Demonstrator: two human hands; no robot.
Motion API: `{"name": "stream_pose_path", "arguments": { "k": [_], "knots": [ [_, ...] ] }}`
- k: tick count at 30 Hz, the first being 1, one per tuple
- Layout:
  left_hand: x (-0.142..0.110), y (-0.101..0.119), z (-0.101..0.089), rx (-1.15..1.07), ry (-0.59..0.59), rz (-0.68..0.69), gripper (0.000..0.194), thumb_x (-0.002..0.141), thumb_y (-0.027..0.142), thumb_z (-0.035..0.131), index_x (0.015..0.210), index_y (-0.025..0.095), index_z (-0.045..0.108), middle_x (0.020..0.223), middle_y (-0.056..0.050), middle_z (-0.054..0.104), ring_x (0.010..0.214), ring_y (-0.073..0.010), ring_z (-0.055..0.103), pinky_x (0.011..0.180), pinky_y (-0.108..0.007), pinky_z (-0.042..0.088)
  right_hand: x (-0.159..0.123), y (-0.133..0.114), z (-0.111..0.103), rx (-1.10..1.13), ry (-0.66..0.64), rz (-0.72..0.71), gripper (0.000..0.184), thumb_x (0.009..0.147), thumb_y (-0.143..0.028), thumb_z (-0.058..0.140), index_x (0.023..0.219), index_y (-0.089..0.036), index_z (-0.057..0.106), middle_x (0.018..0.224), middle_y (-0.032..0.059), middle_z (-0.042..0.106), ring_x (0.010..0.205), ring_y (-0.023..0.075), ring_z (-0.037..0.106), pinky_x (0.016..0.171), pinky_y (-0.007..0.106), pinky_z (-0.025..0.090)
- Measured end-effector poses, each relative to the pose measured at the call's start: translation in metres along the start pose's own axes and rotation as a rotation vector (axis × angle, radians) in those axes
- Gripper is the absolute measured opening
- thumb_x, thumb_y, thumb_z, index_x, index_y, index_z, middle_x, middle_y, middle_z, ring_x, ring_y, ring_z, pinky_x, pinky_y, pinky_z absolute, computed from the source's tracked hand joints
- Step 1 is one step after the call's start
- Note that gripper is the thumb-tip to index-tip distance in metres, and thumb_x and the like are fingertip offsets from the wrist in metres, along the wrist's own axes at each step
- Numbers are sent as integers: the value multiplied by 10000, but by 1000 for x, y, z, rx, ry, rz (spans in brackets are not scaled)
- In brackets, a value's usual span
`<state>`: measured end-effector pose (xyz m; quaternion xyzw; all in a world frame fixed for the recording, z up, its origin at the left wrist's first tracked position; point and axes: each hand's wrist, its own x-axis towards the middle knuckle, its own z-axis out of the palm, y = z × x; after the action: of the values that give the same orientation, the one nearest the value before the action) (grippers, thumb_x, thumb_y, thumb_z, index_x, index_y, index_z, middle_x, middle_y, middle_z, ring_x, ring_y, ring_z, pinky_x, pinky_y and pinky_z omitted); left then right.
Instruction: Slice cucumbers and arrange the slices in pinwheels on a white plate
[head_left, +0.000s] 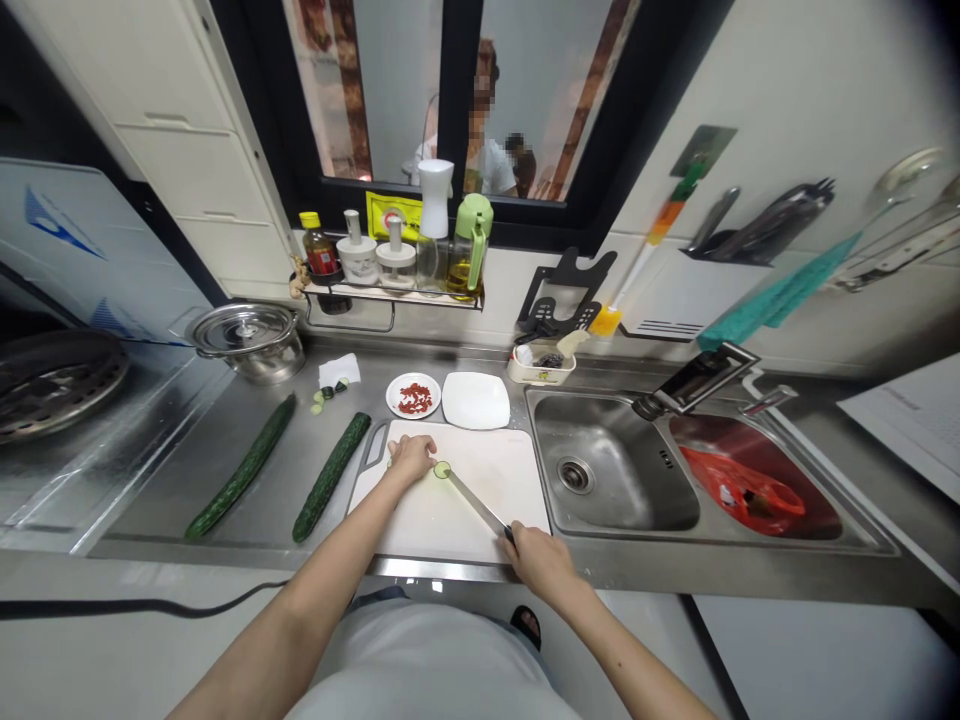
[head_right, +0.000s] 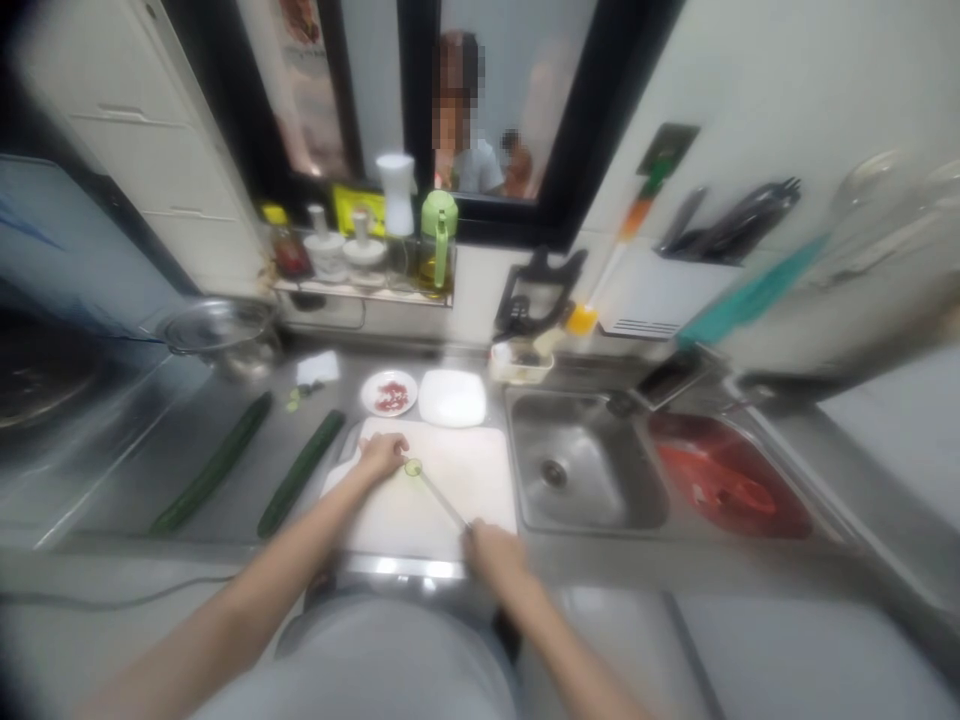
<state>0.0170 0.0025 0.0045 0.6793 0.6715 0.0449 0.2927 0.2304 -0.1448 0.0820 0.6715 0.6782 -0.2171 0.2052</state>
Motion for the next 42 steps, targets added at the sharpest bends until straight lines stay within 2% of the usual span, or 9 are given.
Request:
{"name": "stream_pose_path", "arguments": {
  "k": [18, 42],
  "knots": [
    [-1, 1, 0, -2, 16, 8, 155, 736, 242, 658, 891, 252, 665, 968, -22, 706, 1079, -263, 523, 936, -423, 285, 12, -9, -3, 7, 41, -25, 366, 950, -370, 365, 1097, -145, 615, 1047, 165, 690, 989, 281, 656, 776, 363, 462],
    [1, -1, 3, 5, 19, 6, 155, 730, 252, 666, 885, 255, 662, 972, -31, 705, 1111, -282, 513, 947, -436, 279, 30, 10, -11, -192, 133, -148, 328, 948, -304, 392, 1088, -122, 627, 999, 183, 702, 970, 272, 671, 761, 332, 489]
  ]
}}
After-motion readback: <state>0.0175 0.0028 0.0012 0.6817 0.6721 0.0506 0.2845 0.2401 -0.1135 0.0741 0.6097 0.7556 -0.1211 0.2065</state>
